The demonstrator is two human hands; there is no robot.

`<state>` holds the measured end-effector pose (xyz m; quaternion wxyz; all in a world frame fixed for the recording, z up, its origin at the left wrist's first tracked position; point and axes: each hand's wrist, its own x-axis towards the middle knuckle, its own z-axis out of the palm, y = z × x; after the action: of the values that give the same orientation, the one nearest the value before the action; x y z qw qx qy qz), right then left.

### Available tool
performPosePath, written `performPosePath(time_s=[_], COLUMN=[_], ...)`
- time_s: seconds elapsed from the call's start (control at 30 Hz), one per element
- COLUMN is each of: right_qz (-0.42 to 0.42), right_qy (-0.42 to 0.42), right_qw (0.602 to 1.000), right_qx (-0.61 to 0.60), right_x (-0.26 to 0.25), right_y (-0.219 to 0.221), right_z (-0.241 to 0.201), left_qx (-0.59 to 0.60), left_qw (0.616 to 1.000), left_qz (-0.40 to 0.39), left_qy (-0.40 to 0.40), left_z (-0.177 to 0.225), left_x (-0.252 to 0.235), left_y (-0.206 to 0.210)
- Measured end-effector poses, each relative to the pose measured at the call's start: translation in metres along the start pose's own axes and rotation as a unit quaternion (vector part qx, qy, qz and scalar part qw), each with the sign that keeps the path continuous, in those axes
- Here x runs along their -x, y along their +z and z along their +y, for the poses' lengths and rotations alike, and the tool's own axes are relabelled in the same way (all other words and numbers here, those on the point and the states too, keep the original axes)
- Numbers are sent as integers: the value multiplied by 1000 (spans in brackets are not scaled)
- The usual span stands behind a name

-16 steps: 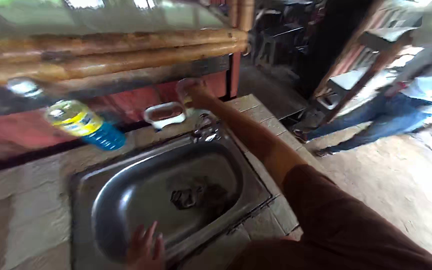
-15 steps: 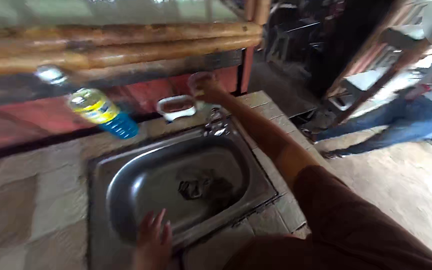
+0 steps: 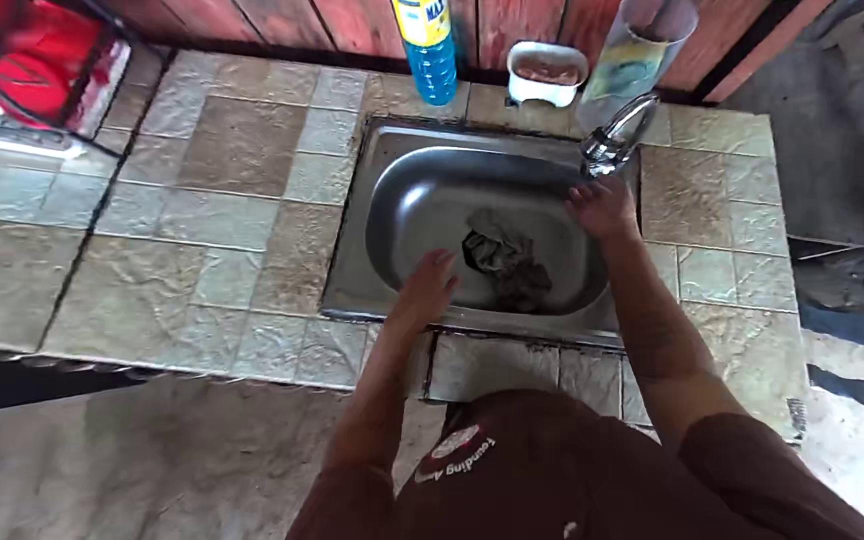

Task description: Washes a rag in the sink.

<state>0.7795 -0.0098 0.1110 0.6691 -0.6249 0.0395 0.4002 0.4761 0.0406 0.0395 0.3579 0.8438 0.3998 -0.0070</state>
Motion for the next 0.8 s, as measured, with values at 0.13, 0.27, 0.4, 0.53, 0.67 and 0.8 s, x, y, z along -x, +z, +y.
performPosePath(time_s=[0.13, 0.27, 0.4, 0.53, 0.67, 0.8], right_qz=[-89, -56, 143, 198, 88, -150], right_qy=[-24, -94, 44, 36, 47, 55], right_qw=[976, 959, 983, 978, 994, 984], right_qx=[-198, -262, -106, -46, -34, -72], right_x=[-55, -101, -74, -78, -64, -65], right_y=[-8, -9, 20, 29, 37, 31], right_z=[63, 78, 29, 39, 58, 73], left_qx=[-65, -150, -320, -391, -304, -288], left_qw=[989, 964, 905, 871, 928, 947], left_qz=[-130, -198, -250, -244, -156, -136], left_qy=[22, 94, 125, 169, 146, 43], left_z=[21, 51, 49, 42, 47, 73], left_x=[-20, -60, -94, -122, -155, -180], left_y=[21, 59, 94, 113, 102, 94])
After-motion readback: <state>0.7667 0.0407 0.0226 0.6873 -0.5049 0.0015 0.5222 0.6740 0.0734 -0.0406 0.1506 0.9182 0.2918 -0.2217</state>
